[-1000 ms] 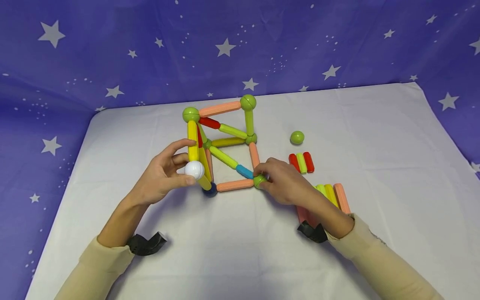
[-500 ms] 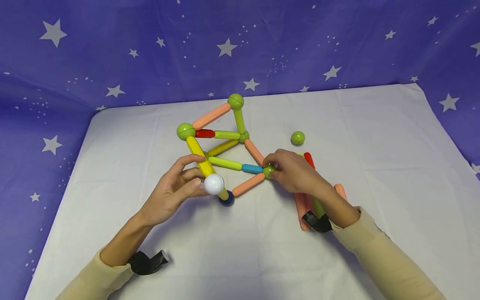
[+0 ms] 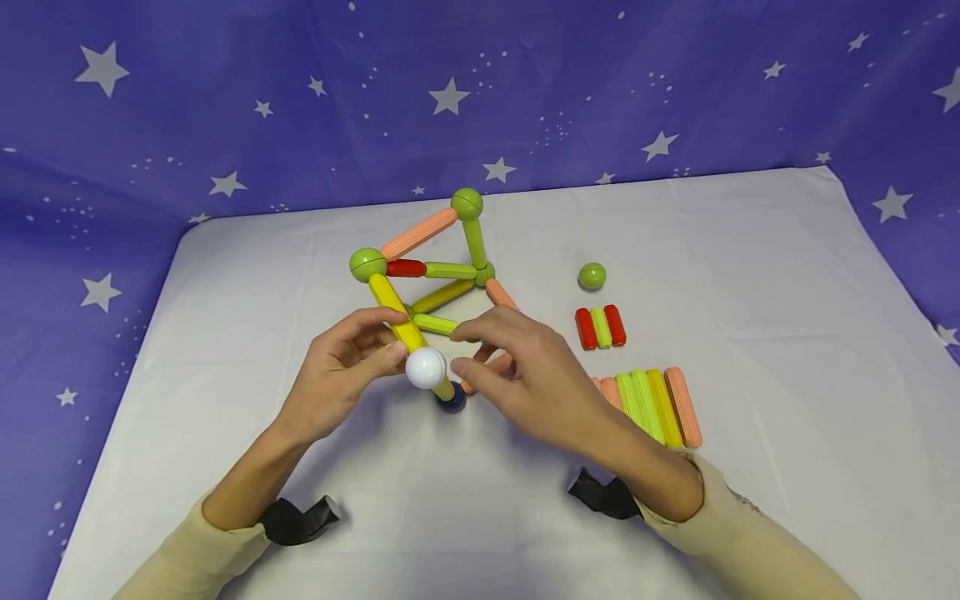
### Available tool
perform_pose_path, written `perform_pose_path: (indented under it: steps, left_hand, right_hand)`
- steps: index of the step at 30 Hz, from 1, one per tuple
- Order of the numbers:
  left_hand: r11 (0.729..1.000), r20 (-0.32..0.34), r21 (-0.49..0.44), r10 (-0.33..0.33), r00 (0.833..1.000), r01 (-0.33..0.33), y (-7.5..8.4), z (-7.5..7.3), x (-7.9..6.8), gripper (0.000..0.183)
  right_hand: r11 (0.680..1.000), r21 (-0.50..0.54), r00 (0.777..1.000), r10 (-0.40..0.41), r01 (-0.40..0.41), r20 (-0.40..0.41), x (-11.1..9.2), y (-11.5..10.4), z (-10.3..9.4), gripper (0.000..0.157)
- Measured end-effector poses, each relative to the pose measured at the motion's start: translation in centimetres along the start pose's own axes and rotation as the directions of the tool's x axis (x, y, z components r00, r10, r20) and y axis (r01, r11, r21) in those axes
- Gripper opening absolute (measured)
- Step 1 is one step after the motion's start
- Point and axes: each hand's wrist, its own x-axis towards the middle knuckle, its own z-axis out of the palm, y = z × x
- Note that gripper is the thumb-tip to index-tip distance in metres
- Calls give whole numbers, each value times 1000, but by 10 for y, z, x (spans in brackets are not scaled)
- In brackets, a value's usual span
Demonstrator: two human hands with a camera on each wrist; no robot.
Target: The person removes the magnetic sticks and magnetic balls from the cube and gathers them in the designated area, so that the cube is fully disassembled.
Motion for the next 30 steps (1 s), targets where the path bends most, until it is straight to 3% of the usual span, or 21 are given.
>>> perform_pose_path:
  steps: [4, 9, 13, 16, 21, 27, 30]
  left_hand:
    - [999, -38, 47, 23, 999, -21, 0, 0, 0, 30]
    - [990, -80, 141, 15, 997, -3, 4, -3, 1, 36]
    - [955, -107, 295, -6, 994, 38, 13, -12, 7, 60]
    - [934, -137, 351, -20, 990, 67, 17, -22, 18, 68]
    - [949, -173, 300, -41, 984, 93, 11, -37, 40, 57]
    - [985, -47, 147, -81, 996, 87, 1, -47, 53, 46]
    - [990, -34, 109, -91, 995, 95, -1, -48, 55, 44]
  right_hand:
    - [995, 89, 999, -52, 52, 5, 2, -13, 11, 22]
    - [995, 77, 998, -59, 59, -1, 6, -17, 17, 20]
    - [997, 63, 999, -50, 50, -3, 6, -17, 18, 21]
    - [998, 47, 999, -41, 41, -9, 6, -18, 19, 21]
    - [999, 36, 1000, -27, 28, -11, 5, -19, 19, 21]
    - [1000, 16, 999, -26, 25, 42, 5, -20, 19, 24]
    - [1000, -4, 998, -20, 20, 62, 5, -21, 19, 26]
